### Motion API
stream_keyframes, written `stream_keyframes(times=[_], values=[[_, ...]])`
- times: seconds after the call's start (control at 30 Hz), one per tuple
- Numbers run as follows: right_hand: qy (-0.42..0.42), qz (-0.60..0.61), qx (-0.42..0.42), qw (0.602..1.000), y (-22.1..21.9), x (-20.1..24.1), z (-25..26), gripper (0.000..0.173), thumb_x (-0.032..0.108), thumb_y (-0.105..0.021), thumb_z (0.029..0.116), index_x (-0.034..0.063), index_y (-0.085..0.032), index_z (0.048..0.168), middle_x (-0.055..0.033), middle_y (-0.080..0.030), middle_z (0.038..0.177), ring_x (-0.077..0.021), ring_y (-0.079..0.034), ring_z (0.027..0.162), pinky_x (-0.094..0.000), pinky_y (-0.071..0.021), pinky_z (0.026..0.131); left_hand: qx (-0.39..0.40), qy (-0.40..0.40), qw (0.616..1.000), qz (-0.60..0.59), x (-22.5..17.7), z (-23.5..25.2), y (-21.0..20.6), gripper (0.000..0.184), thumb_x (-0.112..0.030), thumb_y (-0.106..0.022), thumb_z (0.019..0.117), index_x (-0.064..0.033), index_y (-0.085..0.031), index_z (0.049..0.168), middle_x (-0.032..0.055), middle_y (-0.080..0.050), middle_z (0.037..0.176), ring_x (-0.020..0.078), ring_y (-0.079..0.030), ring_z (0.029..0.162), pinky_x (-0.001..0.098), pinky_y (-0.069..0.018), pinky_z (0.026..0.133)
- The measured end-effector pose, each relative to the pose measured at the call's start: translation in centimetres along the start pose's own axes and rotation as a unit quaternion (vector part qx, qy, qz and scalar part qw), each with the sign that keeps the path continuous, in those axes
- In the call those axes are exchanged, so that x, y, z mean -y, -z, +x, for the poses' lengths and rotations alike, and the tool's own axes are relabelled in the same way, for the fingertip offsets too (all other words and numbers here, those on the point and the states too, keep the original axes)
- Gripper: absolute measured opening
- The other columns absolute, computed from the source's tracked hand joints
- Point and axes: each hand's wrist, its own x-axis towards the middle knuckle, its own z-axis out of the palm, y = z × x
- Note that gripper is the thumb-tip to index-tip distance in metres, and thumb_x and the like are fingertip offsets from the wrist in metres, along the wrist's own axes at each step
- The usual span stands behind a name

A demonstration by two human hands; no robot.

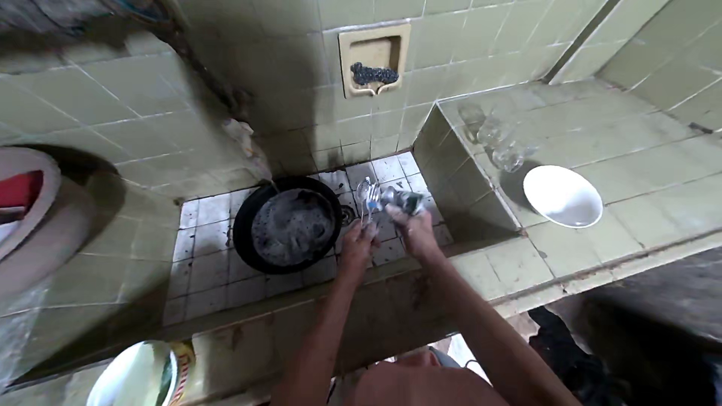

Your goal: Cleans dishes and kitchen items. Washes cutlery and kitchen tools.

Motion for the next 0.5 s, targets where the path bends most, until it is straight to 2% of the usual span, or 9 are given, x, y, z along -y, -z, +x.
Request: stream_keyframes(times=[0.07,0.17,0.23,0.27,0.33,0.37,0.43,0.5], values=[[-0.044,0.012,-0.019,0.999,-1.1,-0.4,-0.7,0.027,-0.004,-0.074,0.0869,-0.0006,-0.064,0.111,-0.0071,-0.072,0.094,-0.0126,-0.069,0.081,-0.0315,-0.06,0.074,0.007,-0.029,0.999,0.015,0.2,0.3,-0.6,0.035,-0.029,-0.043,0.1112,-0.0027,-0.061,0.126,0.0073,-0.06,0.082,0.011,-0.048,0.061,0.0262,-0.041,0.053],[-0.008,-0.006,-0.046,0.999,-0.9,-0.4,0.5,0.018,-0.002,-0.076,0.086,-0.0018,-0.066,0.102,-0.0059,-0.073,0.085,-0.0119,-0.07,0.074,-0.0309,-0.0607,0.07,0.013,-0.032,0.998,0.055,0.4,-0.2,-0.8,0.037,-0.029,-0.041,0.1115,-0.0003,-0.063,0.117,0.0088,-0.056,0.082,0.0153,-0.048,0.066,0.0323,-0.0436,0.06],[0.04,-0.005,-0.075,0.996,-1.1,-0.7,1.0,0.007,0.005,-0.073,0.0915,0.0001,-0.068,0.094,-0.0036,-0.072,0.077,-0.0105,-0.069,0.068,-0.0307,-0.0601,0.068,0.009,-0.029,0.997,0.069,0.4,-0.4,-1.0,0.038,-0.032,-0.041,0.1116,-0.0011,-0.063,0.117,0.0104,-0.056,0.084,0.0184,-0.05,0.069,0.0357,-0.0458,0.061],[0.047,0.012,-0.105,0.993,-1.5,-1.0,0.8,0.01,0.011,-0.069,0.096,0.002,-0.067,0.092,-0.002,-0.07,0.073,-0.0095,-0.067,0.065,-0.0302,-0.0591,0.064,0.011,-0.026,0.997,0.071,0.4,-0.5,-1.3,0.039,-0.033,-0.04,0.1116,-0.002,-0.063,0.119,0.0113,-0.057,0.086,0.0199,-0.052,0.07,0.0375,-0.0472,0.062],[0.022,0.021,-0.148,0.989,-2.4,-1.4,-0.1,0.023,0.025,-0.06,0.1037,0.0038,-0.065,0.095,0.0002,-0.066,0.073,-0.0076,-0.064,0.065,-0.0295,-0.0573,0.063,0.02,-0.016,0.998,0.061,0.5,-0.5,-1.8,0.039,-0.031,-0.04,0.1115,-0.0011,-0.062,0.124,0.0146,-0.059,0.09,0.0232,-0.053,0.074,0.0415,-0.0483,0.067],[0.003,0.013,-0.142,0.99,-2.6,-1.4,-0.6,0.025,0.026,-0.058,0.1051,0.0037,-0.064,0.097,0.0005,-0.065,0.074,-0.0068,-0.063,0.065,-0.0286,-0.0565,0.063,0.023,-0.006,0.998,0.055,0.5,-0.6,-1.6,0.038,-0.029,-0.041,0.1116,-0.0007,-0.061,0.127,0.0146,-0.059,0.092,0.0224,-0.053,0.076,0.0407,-0.0477,0.069],[0.003,-0.014,-0.102,0.995,-1.8,-1.2,-0.5,0.016,0.016,-0.062,0.102,0.0006,-0.067,0.103,-0.0008,-0.068,0.078,-0.0072,-0.064,0.069,-0.0286,-0.0571,0.067,0.032,0.01,0.998,0.057,0.5,-0.8,-0.7,0.037,-0.027,-0.042,0.1115,0.0003,-0.059,0.129,0.0139,-0.059,0.092,0.0208,-0.051,0.076,0.0387,-0.047,0.069],[0.031,0.002,-0.096,0.995,-0.8,-0.7,1.0,0.011,0.009,-0.066,0.097,0.0,-0.064,0.103,-0.0022,-0.069,0.078,-0.0095,-0.066,0.066,-0.0304,-0.0585,0.064,0.034,0.007,0.998,0.052,1.1,-1.0,-0.1,0.036,-0.028,-0.043,0.1109,-0.0002,-0.061,0.125,0.0091,-0.054,0.084,0.0162,-0.047,0.068,0.0336,-0.0438,0.062]])
